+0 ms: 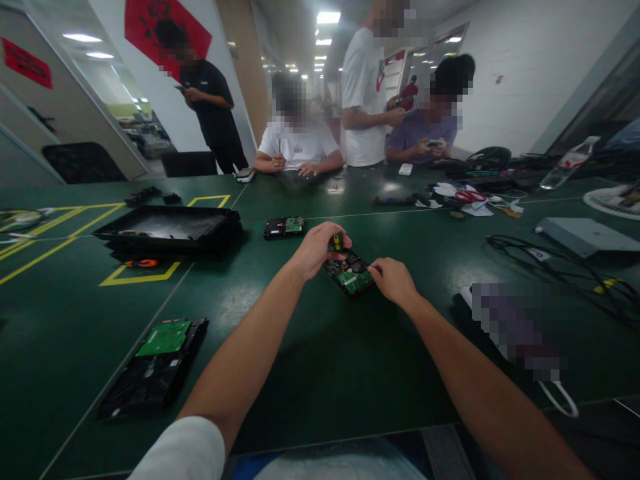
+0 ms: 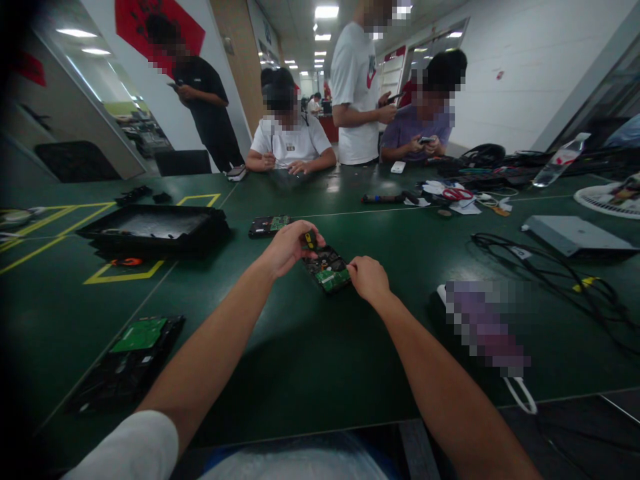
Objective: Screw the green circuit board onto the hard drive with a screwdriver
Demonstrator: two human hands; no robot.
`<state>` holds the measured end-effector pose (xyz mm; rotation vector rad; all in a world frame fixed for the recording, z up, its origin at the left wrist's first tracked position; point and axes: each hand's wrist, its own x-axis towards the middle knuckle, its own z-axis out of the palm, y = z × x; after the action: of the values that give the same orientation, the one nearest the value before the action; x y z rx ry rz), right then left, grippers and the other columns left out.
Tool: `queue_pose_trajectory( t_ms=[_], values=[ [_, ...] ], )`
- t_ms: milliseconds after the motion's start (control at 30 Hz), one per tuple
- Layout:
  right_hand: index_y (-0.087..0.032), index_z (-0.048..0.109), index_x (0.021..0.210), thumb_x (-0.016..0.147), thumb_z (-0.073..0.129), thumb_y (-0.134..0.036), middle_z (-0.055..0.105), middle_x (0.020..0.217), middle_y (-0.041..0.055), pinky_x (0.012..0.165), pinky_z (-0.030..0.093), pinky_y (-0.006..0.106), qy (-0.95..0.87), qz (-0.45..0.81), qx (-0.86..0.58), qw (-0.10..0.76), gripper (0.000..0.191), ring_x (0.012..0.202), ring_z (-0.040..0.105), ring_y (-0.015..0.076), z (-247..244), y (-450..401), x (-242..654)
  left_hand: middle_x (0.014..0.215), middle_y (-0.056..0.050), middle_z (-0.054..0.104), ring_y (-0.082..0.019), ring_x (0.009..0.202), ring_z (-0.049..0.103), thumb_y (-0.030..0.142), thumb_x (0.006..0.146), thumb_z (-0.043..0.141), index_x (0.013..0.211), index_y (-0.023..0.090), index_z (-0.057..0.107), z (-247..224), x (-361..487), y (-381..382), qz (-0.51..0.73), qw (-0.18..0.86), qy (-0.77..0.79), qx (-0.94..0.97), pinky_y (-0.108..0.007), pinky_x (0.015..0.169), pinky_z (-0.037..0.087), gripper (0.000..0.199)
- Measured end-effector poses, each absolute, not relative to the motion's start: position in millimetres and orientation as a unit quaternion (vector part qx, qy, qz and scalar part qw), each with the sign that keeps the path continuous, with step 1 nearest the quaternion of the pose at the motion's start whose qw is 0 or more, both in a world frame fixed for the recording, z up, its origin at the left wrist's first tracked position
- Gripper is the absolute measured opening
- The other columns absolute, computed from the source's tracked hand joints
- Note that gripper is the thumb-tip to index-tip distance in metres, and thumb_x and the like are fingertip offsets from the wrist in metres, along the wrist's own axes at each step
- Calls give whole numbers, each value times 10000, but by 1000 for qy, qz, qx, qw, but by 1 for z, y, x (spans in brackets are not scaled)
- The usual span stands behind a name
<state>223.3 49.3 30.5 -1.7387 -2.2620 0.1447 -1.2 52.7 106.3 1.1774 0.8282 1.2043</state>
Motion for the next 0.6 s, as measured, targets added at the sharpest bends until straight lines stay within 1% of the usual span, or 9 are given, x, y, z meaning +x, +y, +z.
queue_pose_trajectory(
  t_ms=[167,300,433,600],
  values=[
    [-204,750,1034,1049,532,-339,739,1059,96,855,462,324,-783,61,-601,151,257,995,676,228,28,51,225,894,-76,651,-193,850,629,400,853,615,868,174,700,108,-4,52,511,559,377,534,-234,552,523,242],
    [-199,746,1031,1051,525,-339,739,1052,93,853,463,326,-782,64,-600,154,263,980,678,224,28,51,225,864,-73,658,-184,797,631,414,875,582,944,172,712,107,-4,53,491,573,373,541,-223,518,476,284],
    [-198,747,1023,1049,529,-338,739,1055,98,856,464,320,-784,61,-600,151,261,991,680,223,28,51,225,831,-71,693,-195,759,656,430,872,598,1010,180,657,106,-2,53,493,596,371,514,-231,494,457,291],
    [-204,749,1023,1051,527,-349,740,1053,92,854,464,323,-784,63,-598,155,266,983,677,221,28,51,225,870,-93,728,-210,811,691,395,845,632,939,183,606,106,0,53,503,604,371,494,-247,537,495,233]
  ],
)
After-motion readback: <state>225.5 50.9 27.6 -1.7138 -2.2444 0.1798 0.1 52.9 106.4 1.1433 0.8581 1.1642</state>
